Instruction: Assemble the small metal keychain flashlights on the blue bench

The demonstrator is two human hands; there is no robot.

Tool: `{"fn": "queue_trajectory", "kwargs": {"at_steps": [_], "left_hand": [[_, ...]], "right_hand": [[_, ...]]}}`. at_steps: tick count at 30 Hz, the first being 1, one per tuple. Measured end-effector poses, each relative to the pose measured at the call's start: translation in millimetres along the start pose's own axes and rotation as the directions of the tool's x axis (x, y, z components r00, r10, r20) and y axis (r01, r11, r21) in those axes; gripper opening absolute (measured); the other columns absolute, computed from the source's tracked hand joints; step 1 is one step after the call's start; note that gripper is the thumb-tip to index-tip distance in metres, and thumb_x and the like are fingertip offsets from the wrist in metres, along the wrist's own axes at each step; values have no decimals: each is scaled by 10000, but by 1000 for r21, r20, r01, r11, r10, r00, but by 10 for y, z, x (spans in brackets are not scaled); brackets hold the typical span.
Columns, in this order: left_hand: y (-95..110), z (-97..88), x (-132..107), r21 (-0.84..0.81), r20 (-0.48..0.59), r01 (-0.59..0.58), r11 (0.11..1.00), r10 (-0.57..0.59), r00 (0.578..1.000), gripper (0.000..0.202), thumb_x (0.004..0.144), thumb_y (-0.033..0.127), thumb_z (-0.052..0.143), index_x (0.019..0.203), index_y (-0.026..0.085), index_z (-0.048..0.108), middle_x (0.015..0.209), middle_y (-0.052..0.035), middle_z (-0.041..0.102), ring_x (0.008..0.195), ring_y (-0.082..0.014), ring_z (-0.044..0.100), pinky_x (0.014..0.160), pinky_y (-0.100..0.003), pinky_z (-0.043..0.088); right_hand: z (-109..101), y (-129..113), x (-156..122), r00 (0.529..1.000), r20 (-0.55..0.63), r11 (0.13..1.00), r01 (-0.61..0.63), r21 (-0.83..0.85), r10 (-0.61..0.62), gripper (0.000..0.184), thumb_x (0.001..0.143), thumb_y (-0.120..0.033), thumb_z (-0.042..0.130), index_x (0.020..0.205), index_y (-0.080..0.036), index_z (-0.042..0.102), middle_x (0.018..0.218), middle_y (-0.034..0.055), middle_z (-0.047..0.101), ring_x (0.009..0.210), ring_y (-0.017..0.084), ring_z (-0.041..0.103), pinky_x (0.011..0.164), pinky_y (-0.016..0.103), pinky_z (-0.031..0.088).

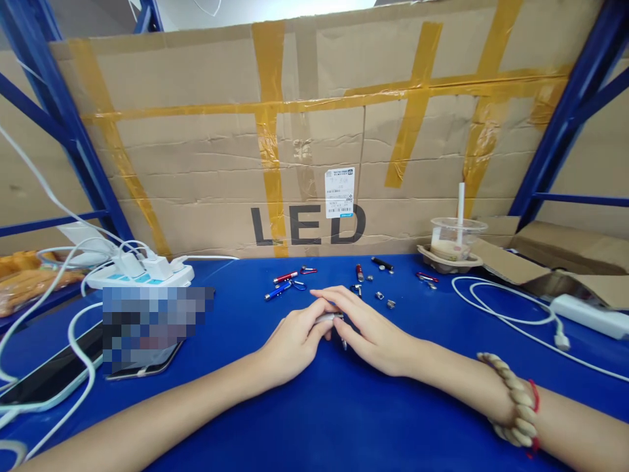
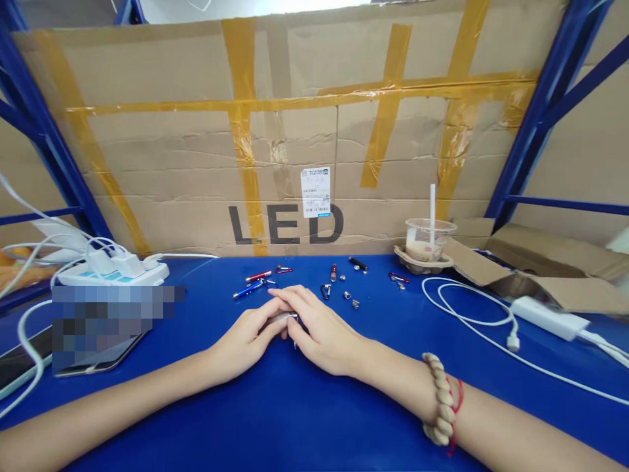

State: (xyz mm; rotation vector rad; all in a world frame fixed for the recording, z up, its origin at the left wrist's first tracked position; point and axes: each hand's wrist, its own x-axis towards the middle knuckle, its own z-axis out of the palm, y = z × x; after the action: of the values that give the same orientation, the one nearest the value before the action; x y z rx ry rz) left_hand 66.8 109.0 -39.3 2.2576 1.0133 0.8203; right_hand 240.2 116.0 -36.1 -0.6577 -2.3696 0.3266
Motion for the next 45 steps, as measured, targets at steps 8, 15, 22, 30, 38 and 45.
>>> {"fn": "queue_trajectory", "kwargs": {"at_steps": [8,15,22,30,38,45], "left_hand": [[-47,0,60,-230,-37,9,973,-18,999,208,889,299,372,975,157,498,699,0,535,684,-137,523,704,-261,398],[-92,2,82,-420,-21,56,906,-72,997,235,869,349,418,942,136,489,694,-3,510,724,-140,504,727,-270,387],[-63,-29,59,-438,25,107,892,-107,994,238,858,348,448,924,131,517,752,-8,514,703,-114,470,663,-240,364],[-55,-8,38,-491,46,109,864,-99,994,252,869,393,432,958,164,379,650,45,487,555,-70,398,560,-211,299],[-59,-8,37,-504,49,73,861,-57,997,262,851,401,463,901,170,351,698,1,567,624,-95,473,611,-224,326],[-24,-22,8,-506,69,27,862,9,998,278,846,437,454,844,180,348,694,-5,562,675,-110,501,632,-230,336]], "right_hand": [[-6,-2,-13,997,65,999,-40,4,39,465,929,-239,274,1384,-213,181,1249,84,430,1144,137,438,1008,328,368],[17,104,2,999,44,1000,26,15,-27,456,931,-191,274,1380,-239,216,1020,44,558,976,104,522,914,288,432],[-3,129,22,1000,24,999,16,29,-16,437,916,-196,347,1346,-263,316,1102,24,581,1001,108,547,888,260,444],[-12,124,14,998,13,996,57,63,-58,455,919,-216,342,1369,-225,278,939,10,636,884,91,593,841,221,455],[-26,123,-13,997,68,995,-27,92,21,486,916,-277,363,1384,-224,241,818,-25,631,755,70,580,773,175,448],[-21,76,2,983,126,982,-148,114,134,512,926,-295,321,1404,-198,164,762,-27,629,719,74,581,754,187,454]]}}
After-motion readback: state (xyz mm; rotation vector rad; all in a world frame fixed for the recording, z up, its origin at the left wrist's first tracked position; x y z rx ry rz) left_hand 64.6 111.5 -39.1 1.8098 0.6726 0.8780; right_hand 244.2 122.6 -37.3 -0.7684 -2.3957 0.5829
